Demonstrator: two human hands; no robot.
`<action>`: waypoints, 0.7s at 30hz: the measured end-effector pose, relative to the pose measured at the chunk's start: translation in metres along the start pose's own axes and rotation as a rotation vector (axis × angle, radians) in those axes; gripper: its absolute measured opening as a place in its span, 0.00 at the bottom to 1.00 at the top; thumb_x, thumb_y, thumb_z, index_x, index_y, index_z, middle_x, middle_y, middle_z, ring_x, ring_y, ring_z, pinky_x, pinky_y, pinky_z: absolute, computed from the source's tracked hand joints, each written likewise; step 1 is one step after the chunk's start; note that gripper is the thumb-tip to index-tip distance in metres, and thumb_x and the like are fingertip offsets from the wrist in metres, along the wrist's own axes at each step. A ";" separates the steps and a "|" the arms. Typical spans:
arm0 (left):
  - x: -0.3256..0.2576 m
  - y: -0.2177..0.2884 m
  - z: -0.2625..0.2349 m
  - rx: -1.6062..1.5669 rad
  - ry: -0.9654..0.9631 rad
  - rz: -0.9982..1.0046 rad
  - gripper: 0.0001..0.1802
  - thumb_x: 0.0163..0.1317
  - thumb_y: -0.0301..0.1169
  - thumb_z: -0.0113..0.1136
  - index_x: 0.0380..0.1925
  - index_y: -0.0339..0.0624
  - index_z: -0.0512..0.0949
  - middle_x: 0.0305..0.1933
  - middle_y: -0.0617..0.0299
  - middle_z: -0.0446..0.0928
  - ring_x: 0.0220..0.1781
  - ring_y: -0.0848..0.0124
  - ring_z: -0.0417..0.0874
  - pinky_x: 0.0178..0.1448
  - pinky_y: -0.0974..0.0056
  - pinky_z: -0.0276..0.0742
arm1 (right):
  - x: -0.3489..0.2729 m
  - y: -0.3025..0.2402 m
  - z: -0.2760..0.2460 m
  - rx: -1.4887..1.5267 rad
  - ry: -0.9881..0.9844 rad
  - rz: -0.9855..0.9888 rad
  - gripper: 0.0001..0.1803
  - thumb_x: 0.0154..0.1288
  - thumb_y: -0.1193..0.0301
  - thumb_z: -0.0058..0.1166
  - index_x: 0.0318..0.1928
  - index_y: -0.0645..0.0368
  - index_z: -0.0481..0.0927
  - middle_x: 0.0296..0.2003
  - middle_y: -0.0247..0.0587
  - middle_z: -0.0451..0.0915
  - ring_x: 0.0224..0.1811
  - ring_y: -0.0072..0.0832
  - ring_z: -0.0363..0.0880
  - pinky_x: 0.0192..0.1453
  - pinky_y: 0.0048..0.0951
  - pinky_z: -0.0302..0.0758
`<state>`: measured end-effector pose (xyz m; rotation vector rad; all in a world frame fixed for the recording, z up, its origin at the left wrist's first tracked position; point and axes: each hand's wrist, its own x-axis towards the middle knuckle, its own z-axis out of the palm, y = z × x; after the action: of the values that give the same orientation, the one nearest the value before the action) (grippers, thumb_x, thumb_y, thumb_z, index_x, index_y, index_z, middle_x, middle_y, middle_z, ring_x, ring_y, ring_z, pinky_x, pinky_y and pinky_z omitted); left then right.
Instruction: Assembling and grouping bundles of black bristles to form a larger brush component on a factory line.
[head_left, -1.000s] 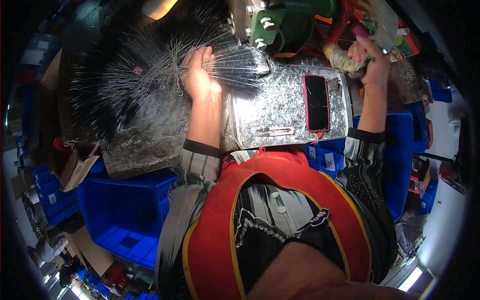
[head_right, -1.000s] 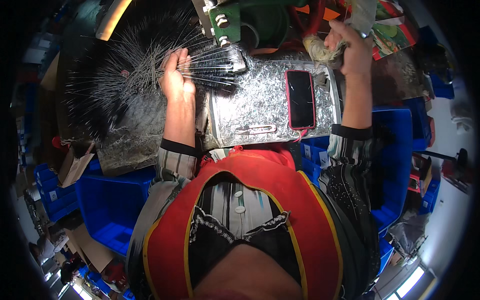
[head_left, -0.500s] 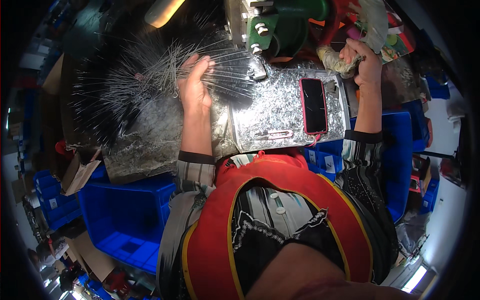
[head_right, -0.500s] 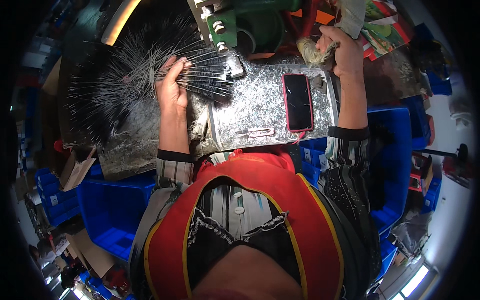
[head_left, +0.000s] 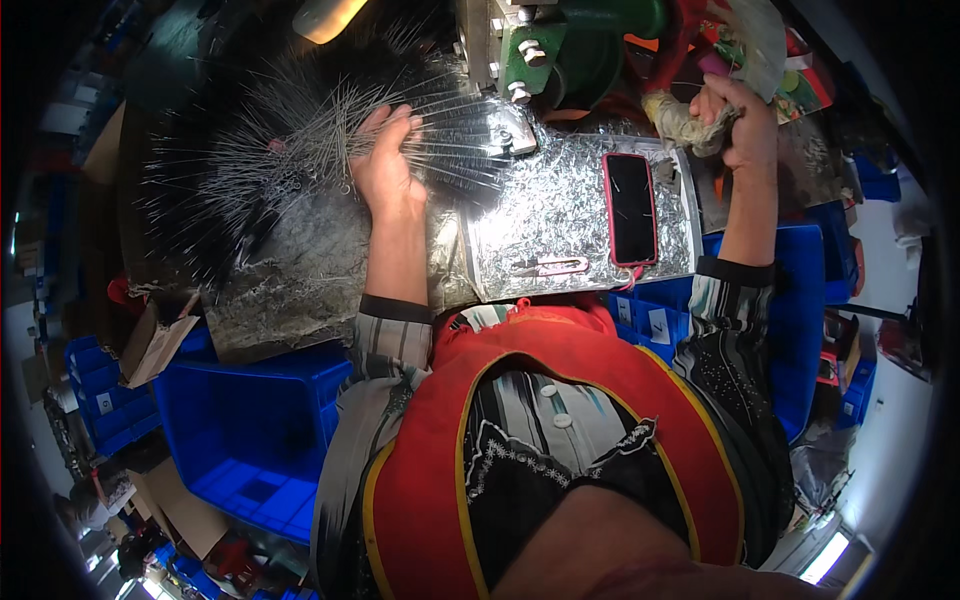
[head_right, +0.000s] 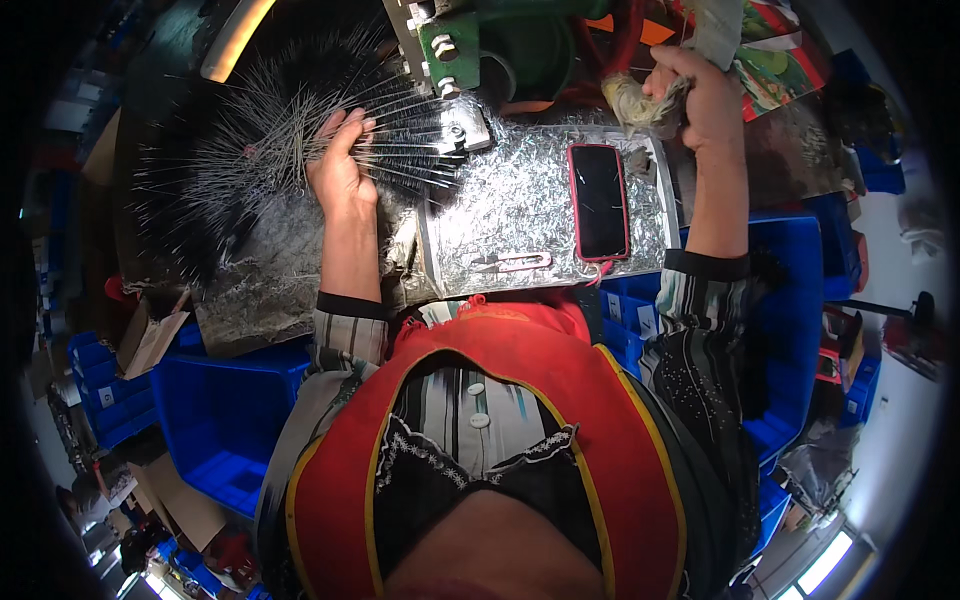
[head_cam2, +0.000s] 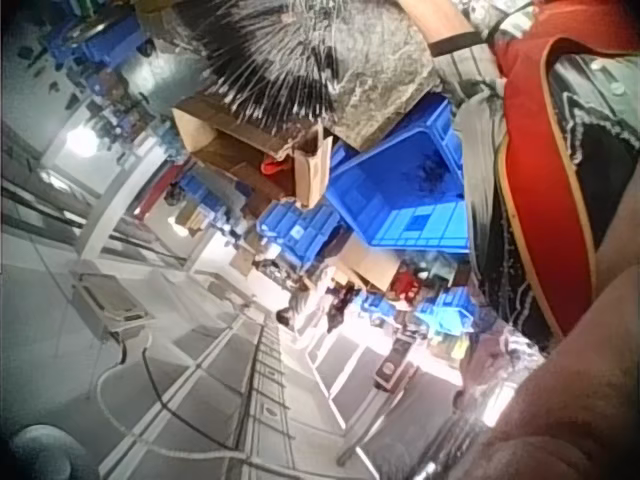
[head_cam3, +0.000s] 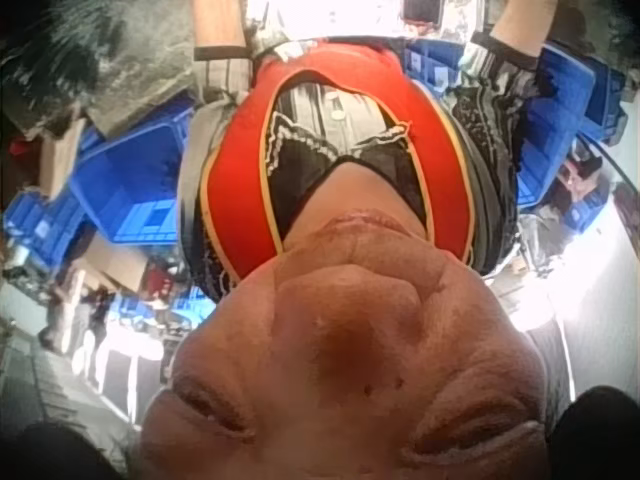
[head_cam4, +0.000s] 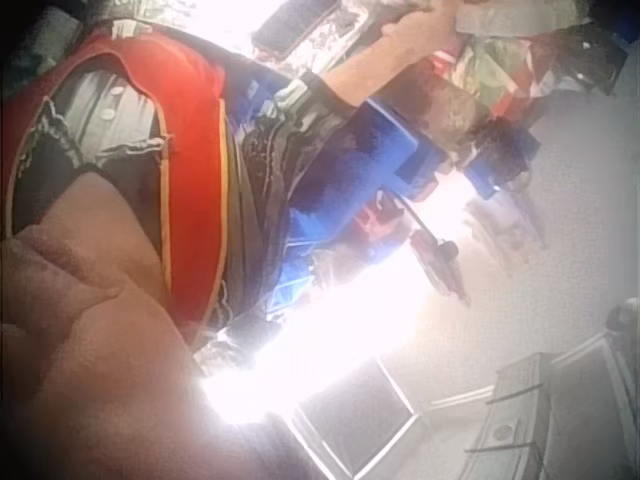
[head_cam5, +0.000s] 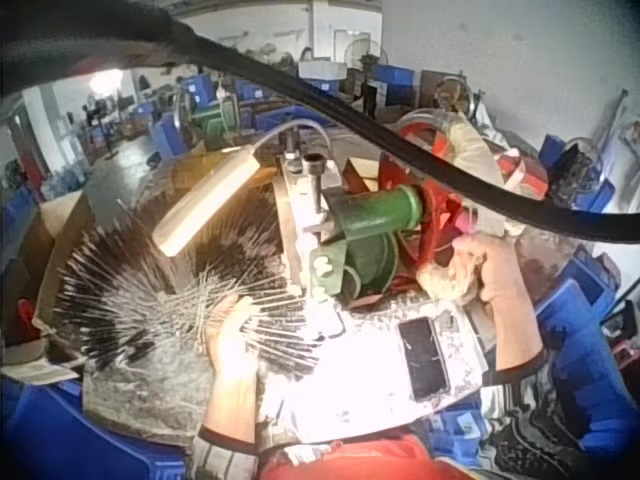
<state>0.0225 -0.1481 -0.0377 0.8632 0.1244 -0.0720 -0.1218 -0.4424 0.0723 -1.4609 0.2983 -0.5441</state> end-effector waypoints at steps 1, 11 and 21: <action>0.001 -0.001 0.002 0.037 0.005 0.025 0.21 0.43 0.15 0.53 0.41 0.23 0.66 0.37 0.43 0.74 0.31 0.64 0.78 0.37 0.68 0.74 | 0.001 -0.007 0.002 -0.017 -0.009 0.039 0.14 0.49 0.73 0.52 0.11 0.60 0.67 0.10 0.37 0.65 0.16 0.27 0.67 0.27 0.27 0.67; 0.002 0.007 0.012 0.108 -0.034 0.020 0.19 0.47 0.15 0.54 0.42 0.22 0.66 0.35 0.44 0.75 0.31 0.66 0.78 0.36 0.70 0.78 | 0.007 -0.018 0.000 -0.071 -0.047 0.120 0.16 0.49 0.70 0.53 0.10 0.58 0.66 0.10 0.37 0.66 0.16 0.27 0.68 0.26 0.25 0.66; 0.007 0.006 0.011 0.127 -0.053 -0.002 0.19 0.46 0.15 0.54 0.41 0.21 0.67 0.31 0.45 0.75 0.29 0.65 0.79 0.34 0.69 0.78 | -0.004 0.065 0.005 -0.110 0.093 -0.504 0.11 0.53 0.78 0.44 0.14 0.62 0.66 0.11 0.36 0.61 0.17 0.27 0.65 0.31 0.30 0.68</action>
<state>0.0307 -0.1522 -0.0272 0.9868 0.0716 -0.1059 -0.1119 -0.4349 0.0077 -1.6256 0.0263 -1.0158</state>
